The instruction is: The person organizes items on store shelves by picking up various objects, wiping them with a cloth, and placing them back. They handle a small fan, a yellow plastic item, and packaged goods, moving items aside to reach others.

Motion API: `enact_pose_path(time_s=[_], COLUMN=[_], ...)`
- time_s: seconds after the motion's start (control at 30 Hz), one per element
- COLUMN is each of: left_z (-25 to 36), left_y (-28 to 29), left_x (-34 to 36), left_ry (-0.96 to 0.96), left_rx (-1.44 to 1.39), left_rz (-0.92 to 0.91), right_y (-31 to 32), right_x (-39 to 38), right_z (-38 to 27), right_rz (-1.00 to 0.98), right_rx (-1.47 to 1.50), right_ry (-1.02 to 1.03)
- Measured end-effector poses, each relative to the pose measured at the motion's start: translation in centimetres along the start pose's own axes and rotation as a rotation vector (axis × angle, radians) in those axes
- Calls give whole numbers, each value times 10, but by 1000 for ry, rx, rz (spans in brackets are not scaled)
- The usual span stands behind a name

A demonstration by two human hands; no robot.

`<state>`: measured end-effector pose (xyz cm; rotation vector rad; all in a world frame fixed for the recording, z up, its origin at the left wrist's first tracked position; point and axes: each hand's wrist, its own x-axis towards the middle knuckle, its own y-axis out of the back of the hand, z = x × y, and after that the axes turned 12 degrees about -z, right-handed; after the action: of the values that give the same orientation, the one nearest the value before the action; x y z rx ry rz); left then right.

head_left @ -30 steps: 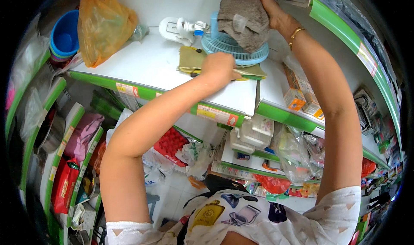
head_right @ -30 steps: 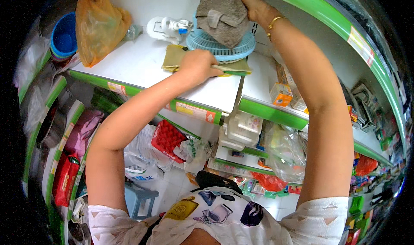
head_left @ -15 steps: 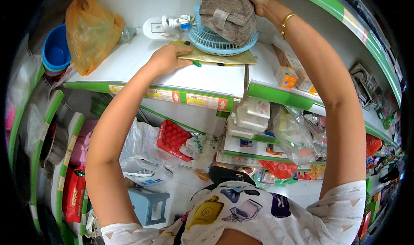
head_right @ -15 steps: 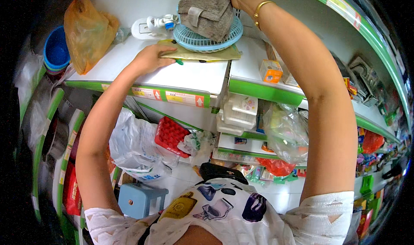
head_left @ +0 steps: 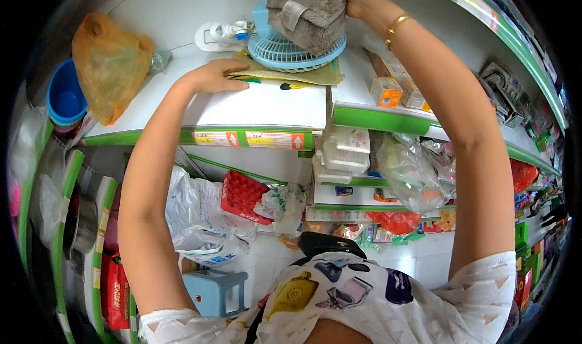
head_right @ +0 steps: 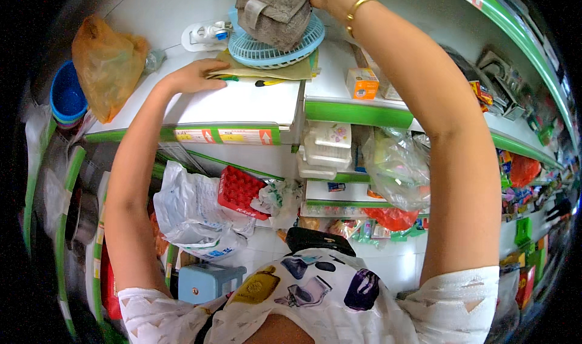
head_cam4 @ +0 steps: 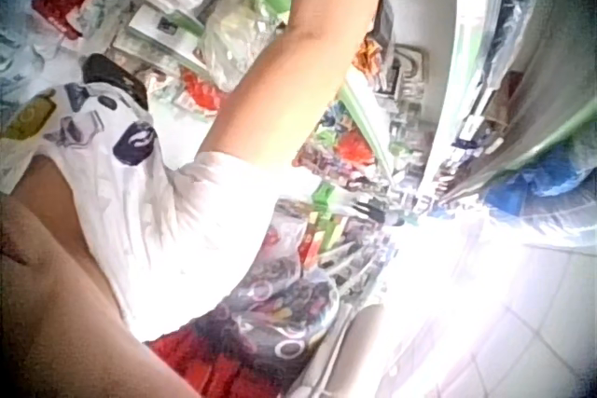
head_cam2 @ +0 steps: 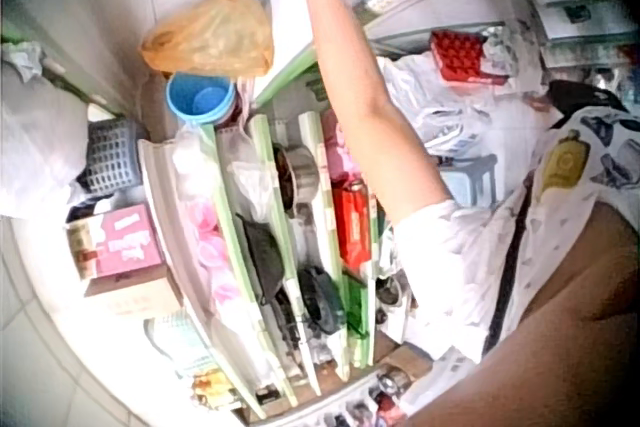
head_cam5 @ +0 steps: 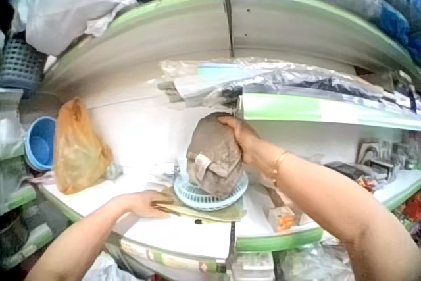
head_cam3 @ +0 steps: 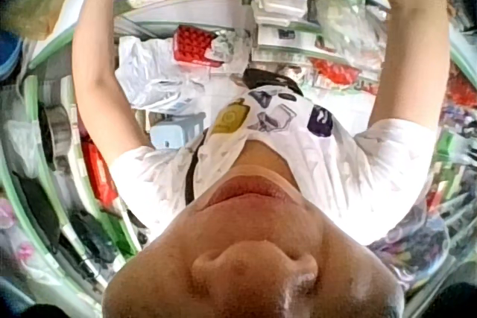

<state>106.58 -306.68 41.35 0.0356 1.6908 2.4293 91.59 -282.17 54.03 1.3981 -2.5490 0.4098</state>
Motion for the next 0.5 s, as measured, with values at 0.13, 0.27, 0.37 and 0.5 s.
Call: enact_pose_path(time_s=[0.13, 0.27, 0.37, 0.5], left_z=[30, 20, 9, 17], left_y=[5, -8, -3, 15], left_x=[-7, 8, 30, 40], left_ry=[175, 139, 96, 197], left_rx=[-266, -189, -269, -62], left_rz=[114, 95, 97, 190], right_y=[16, 3, 6, 34], right_x=[-60, -146, -217, -303], right_z=[-5, 6, 13, 17], right_rz=[-245, -82, -67, 95], right_rx=[234, 280, 365, 400], right_ry=[56, -64, -164, -197])
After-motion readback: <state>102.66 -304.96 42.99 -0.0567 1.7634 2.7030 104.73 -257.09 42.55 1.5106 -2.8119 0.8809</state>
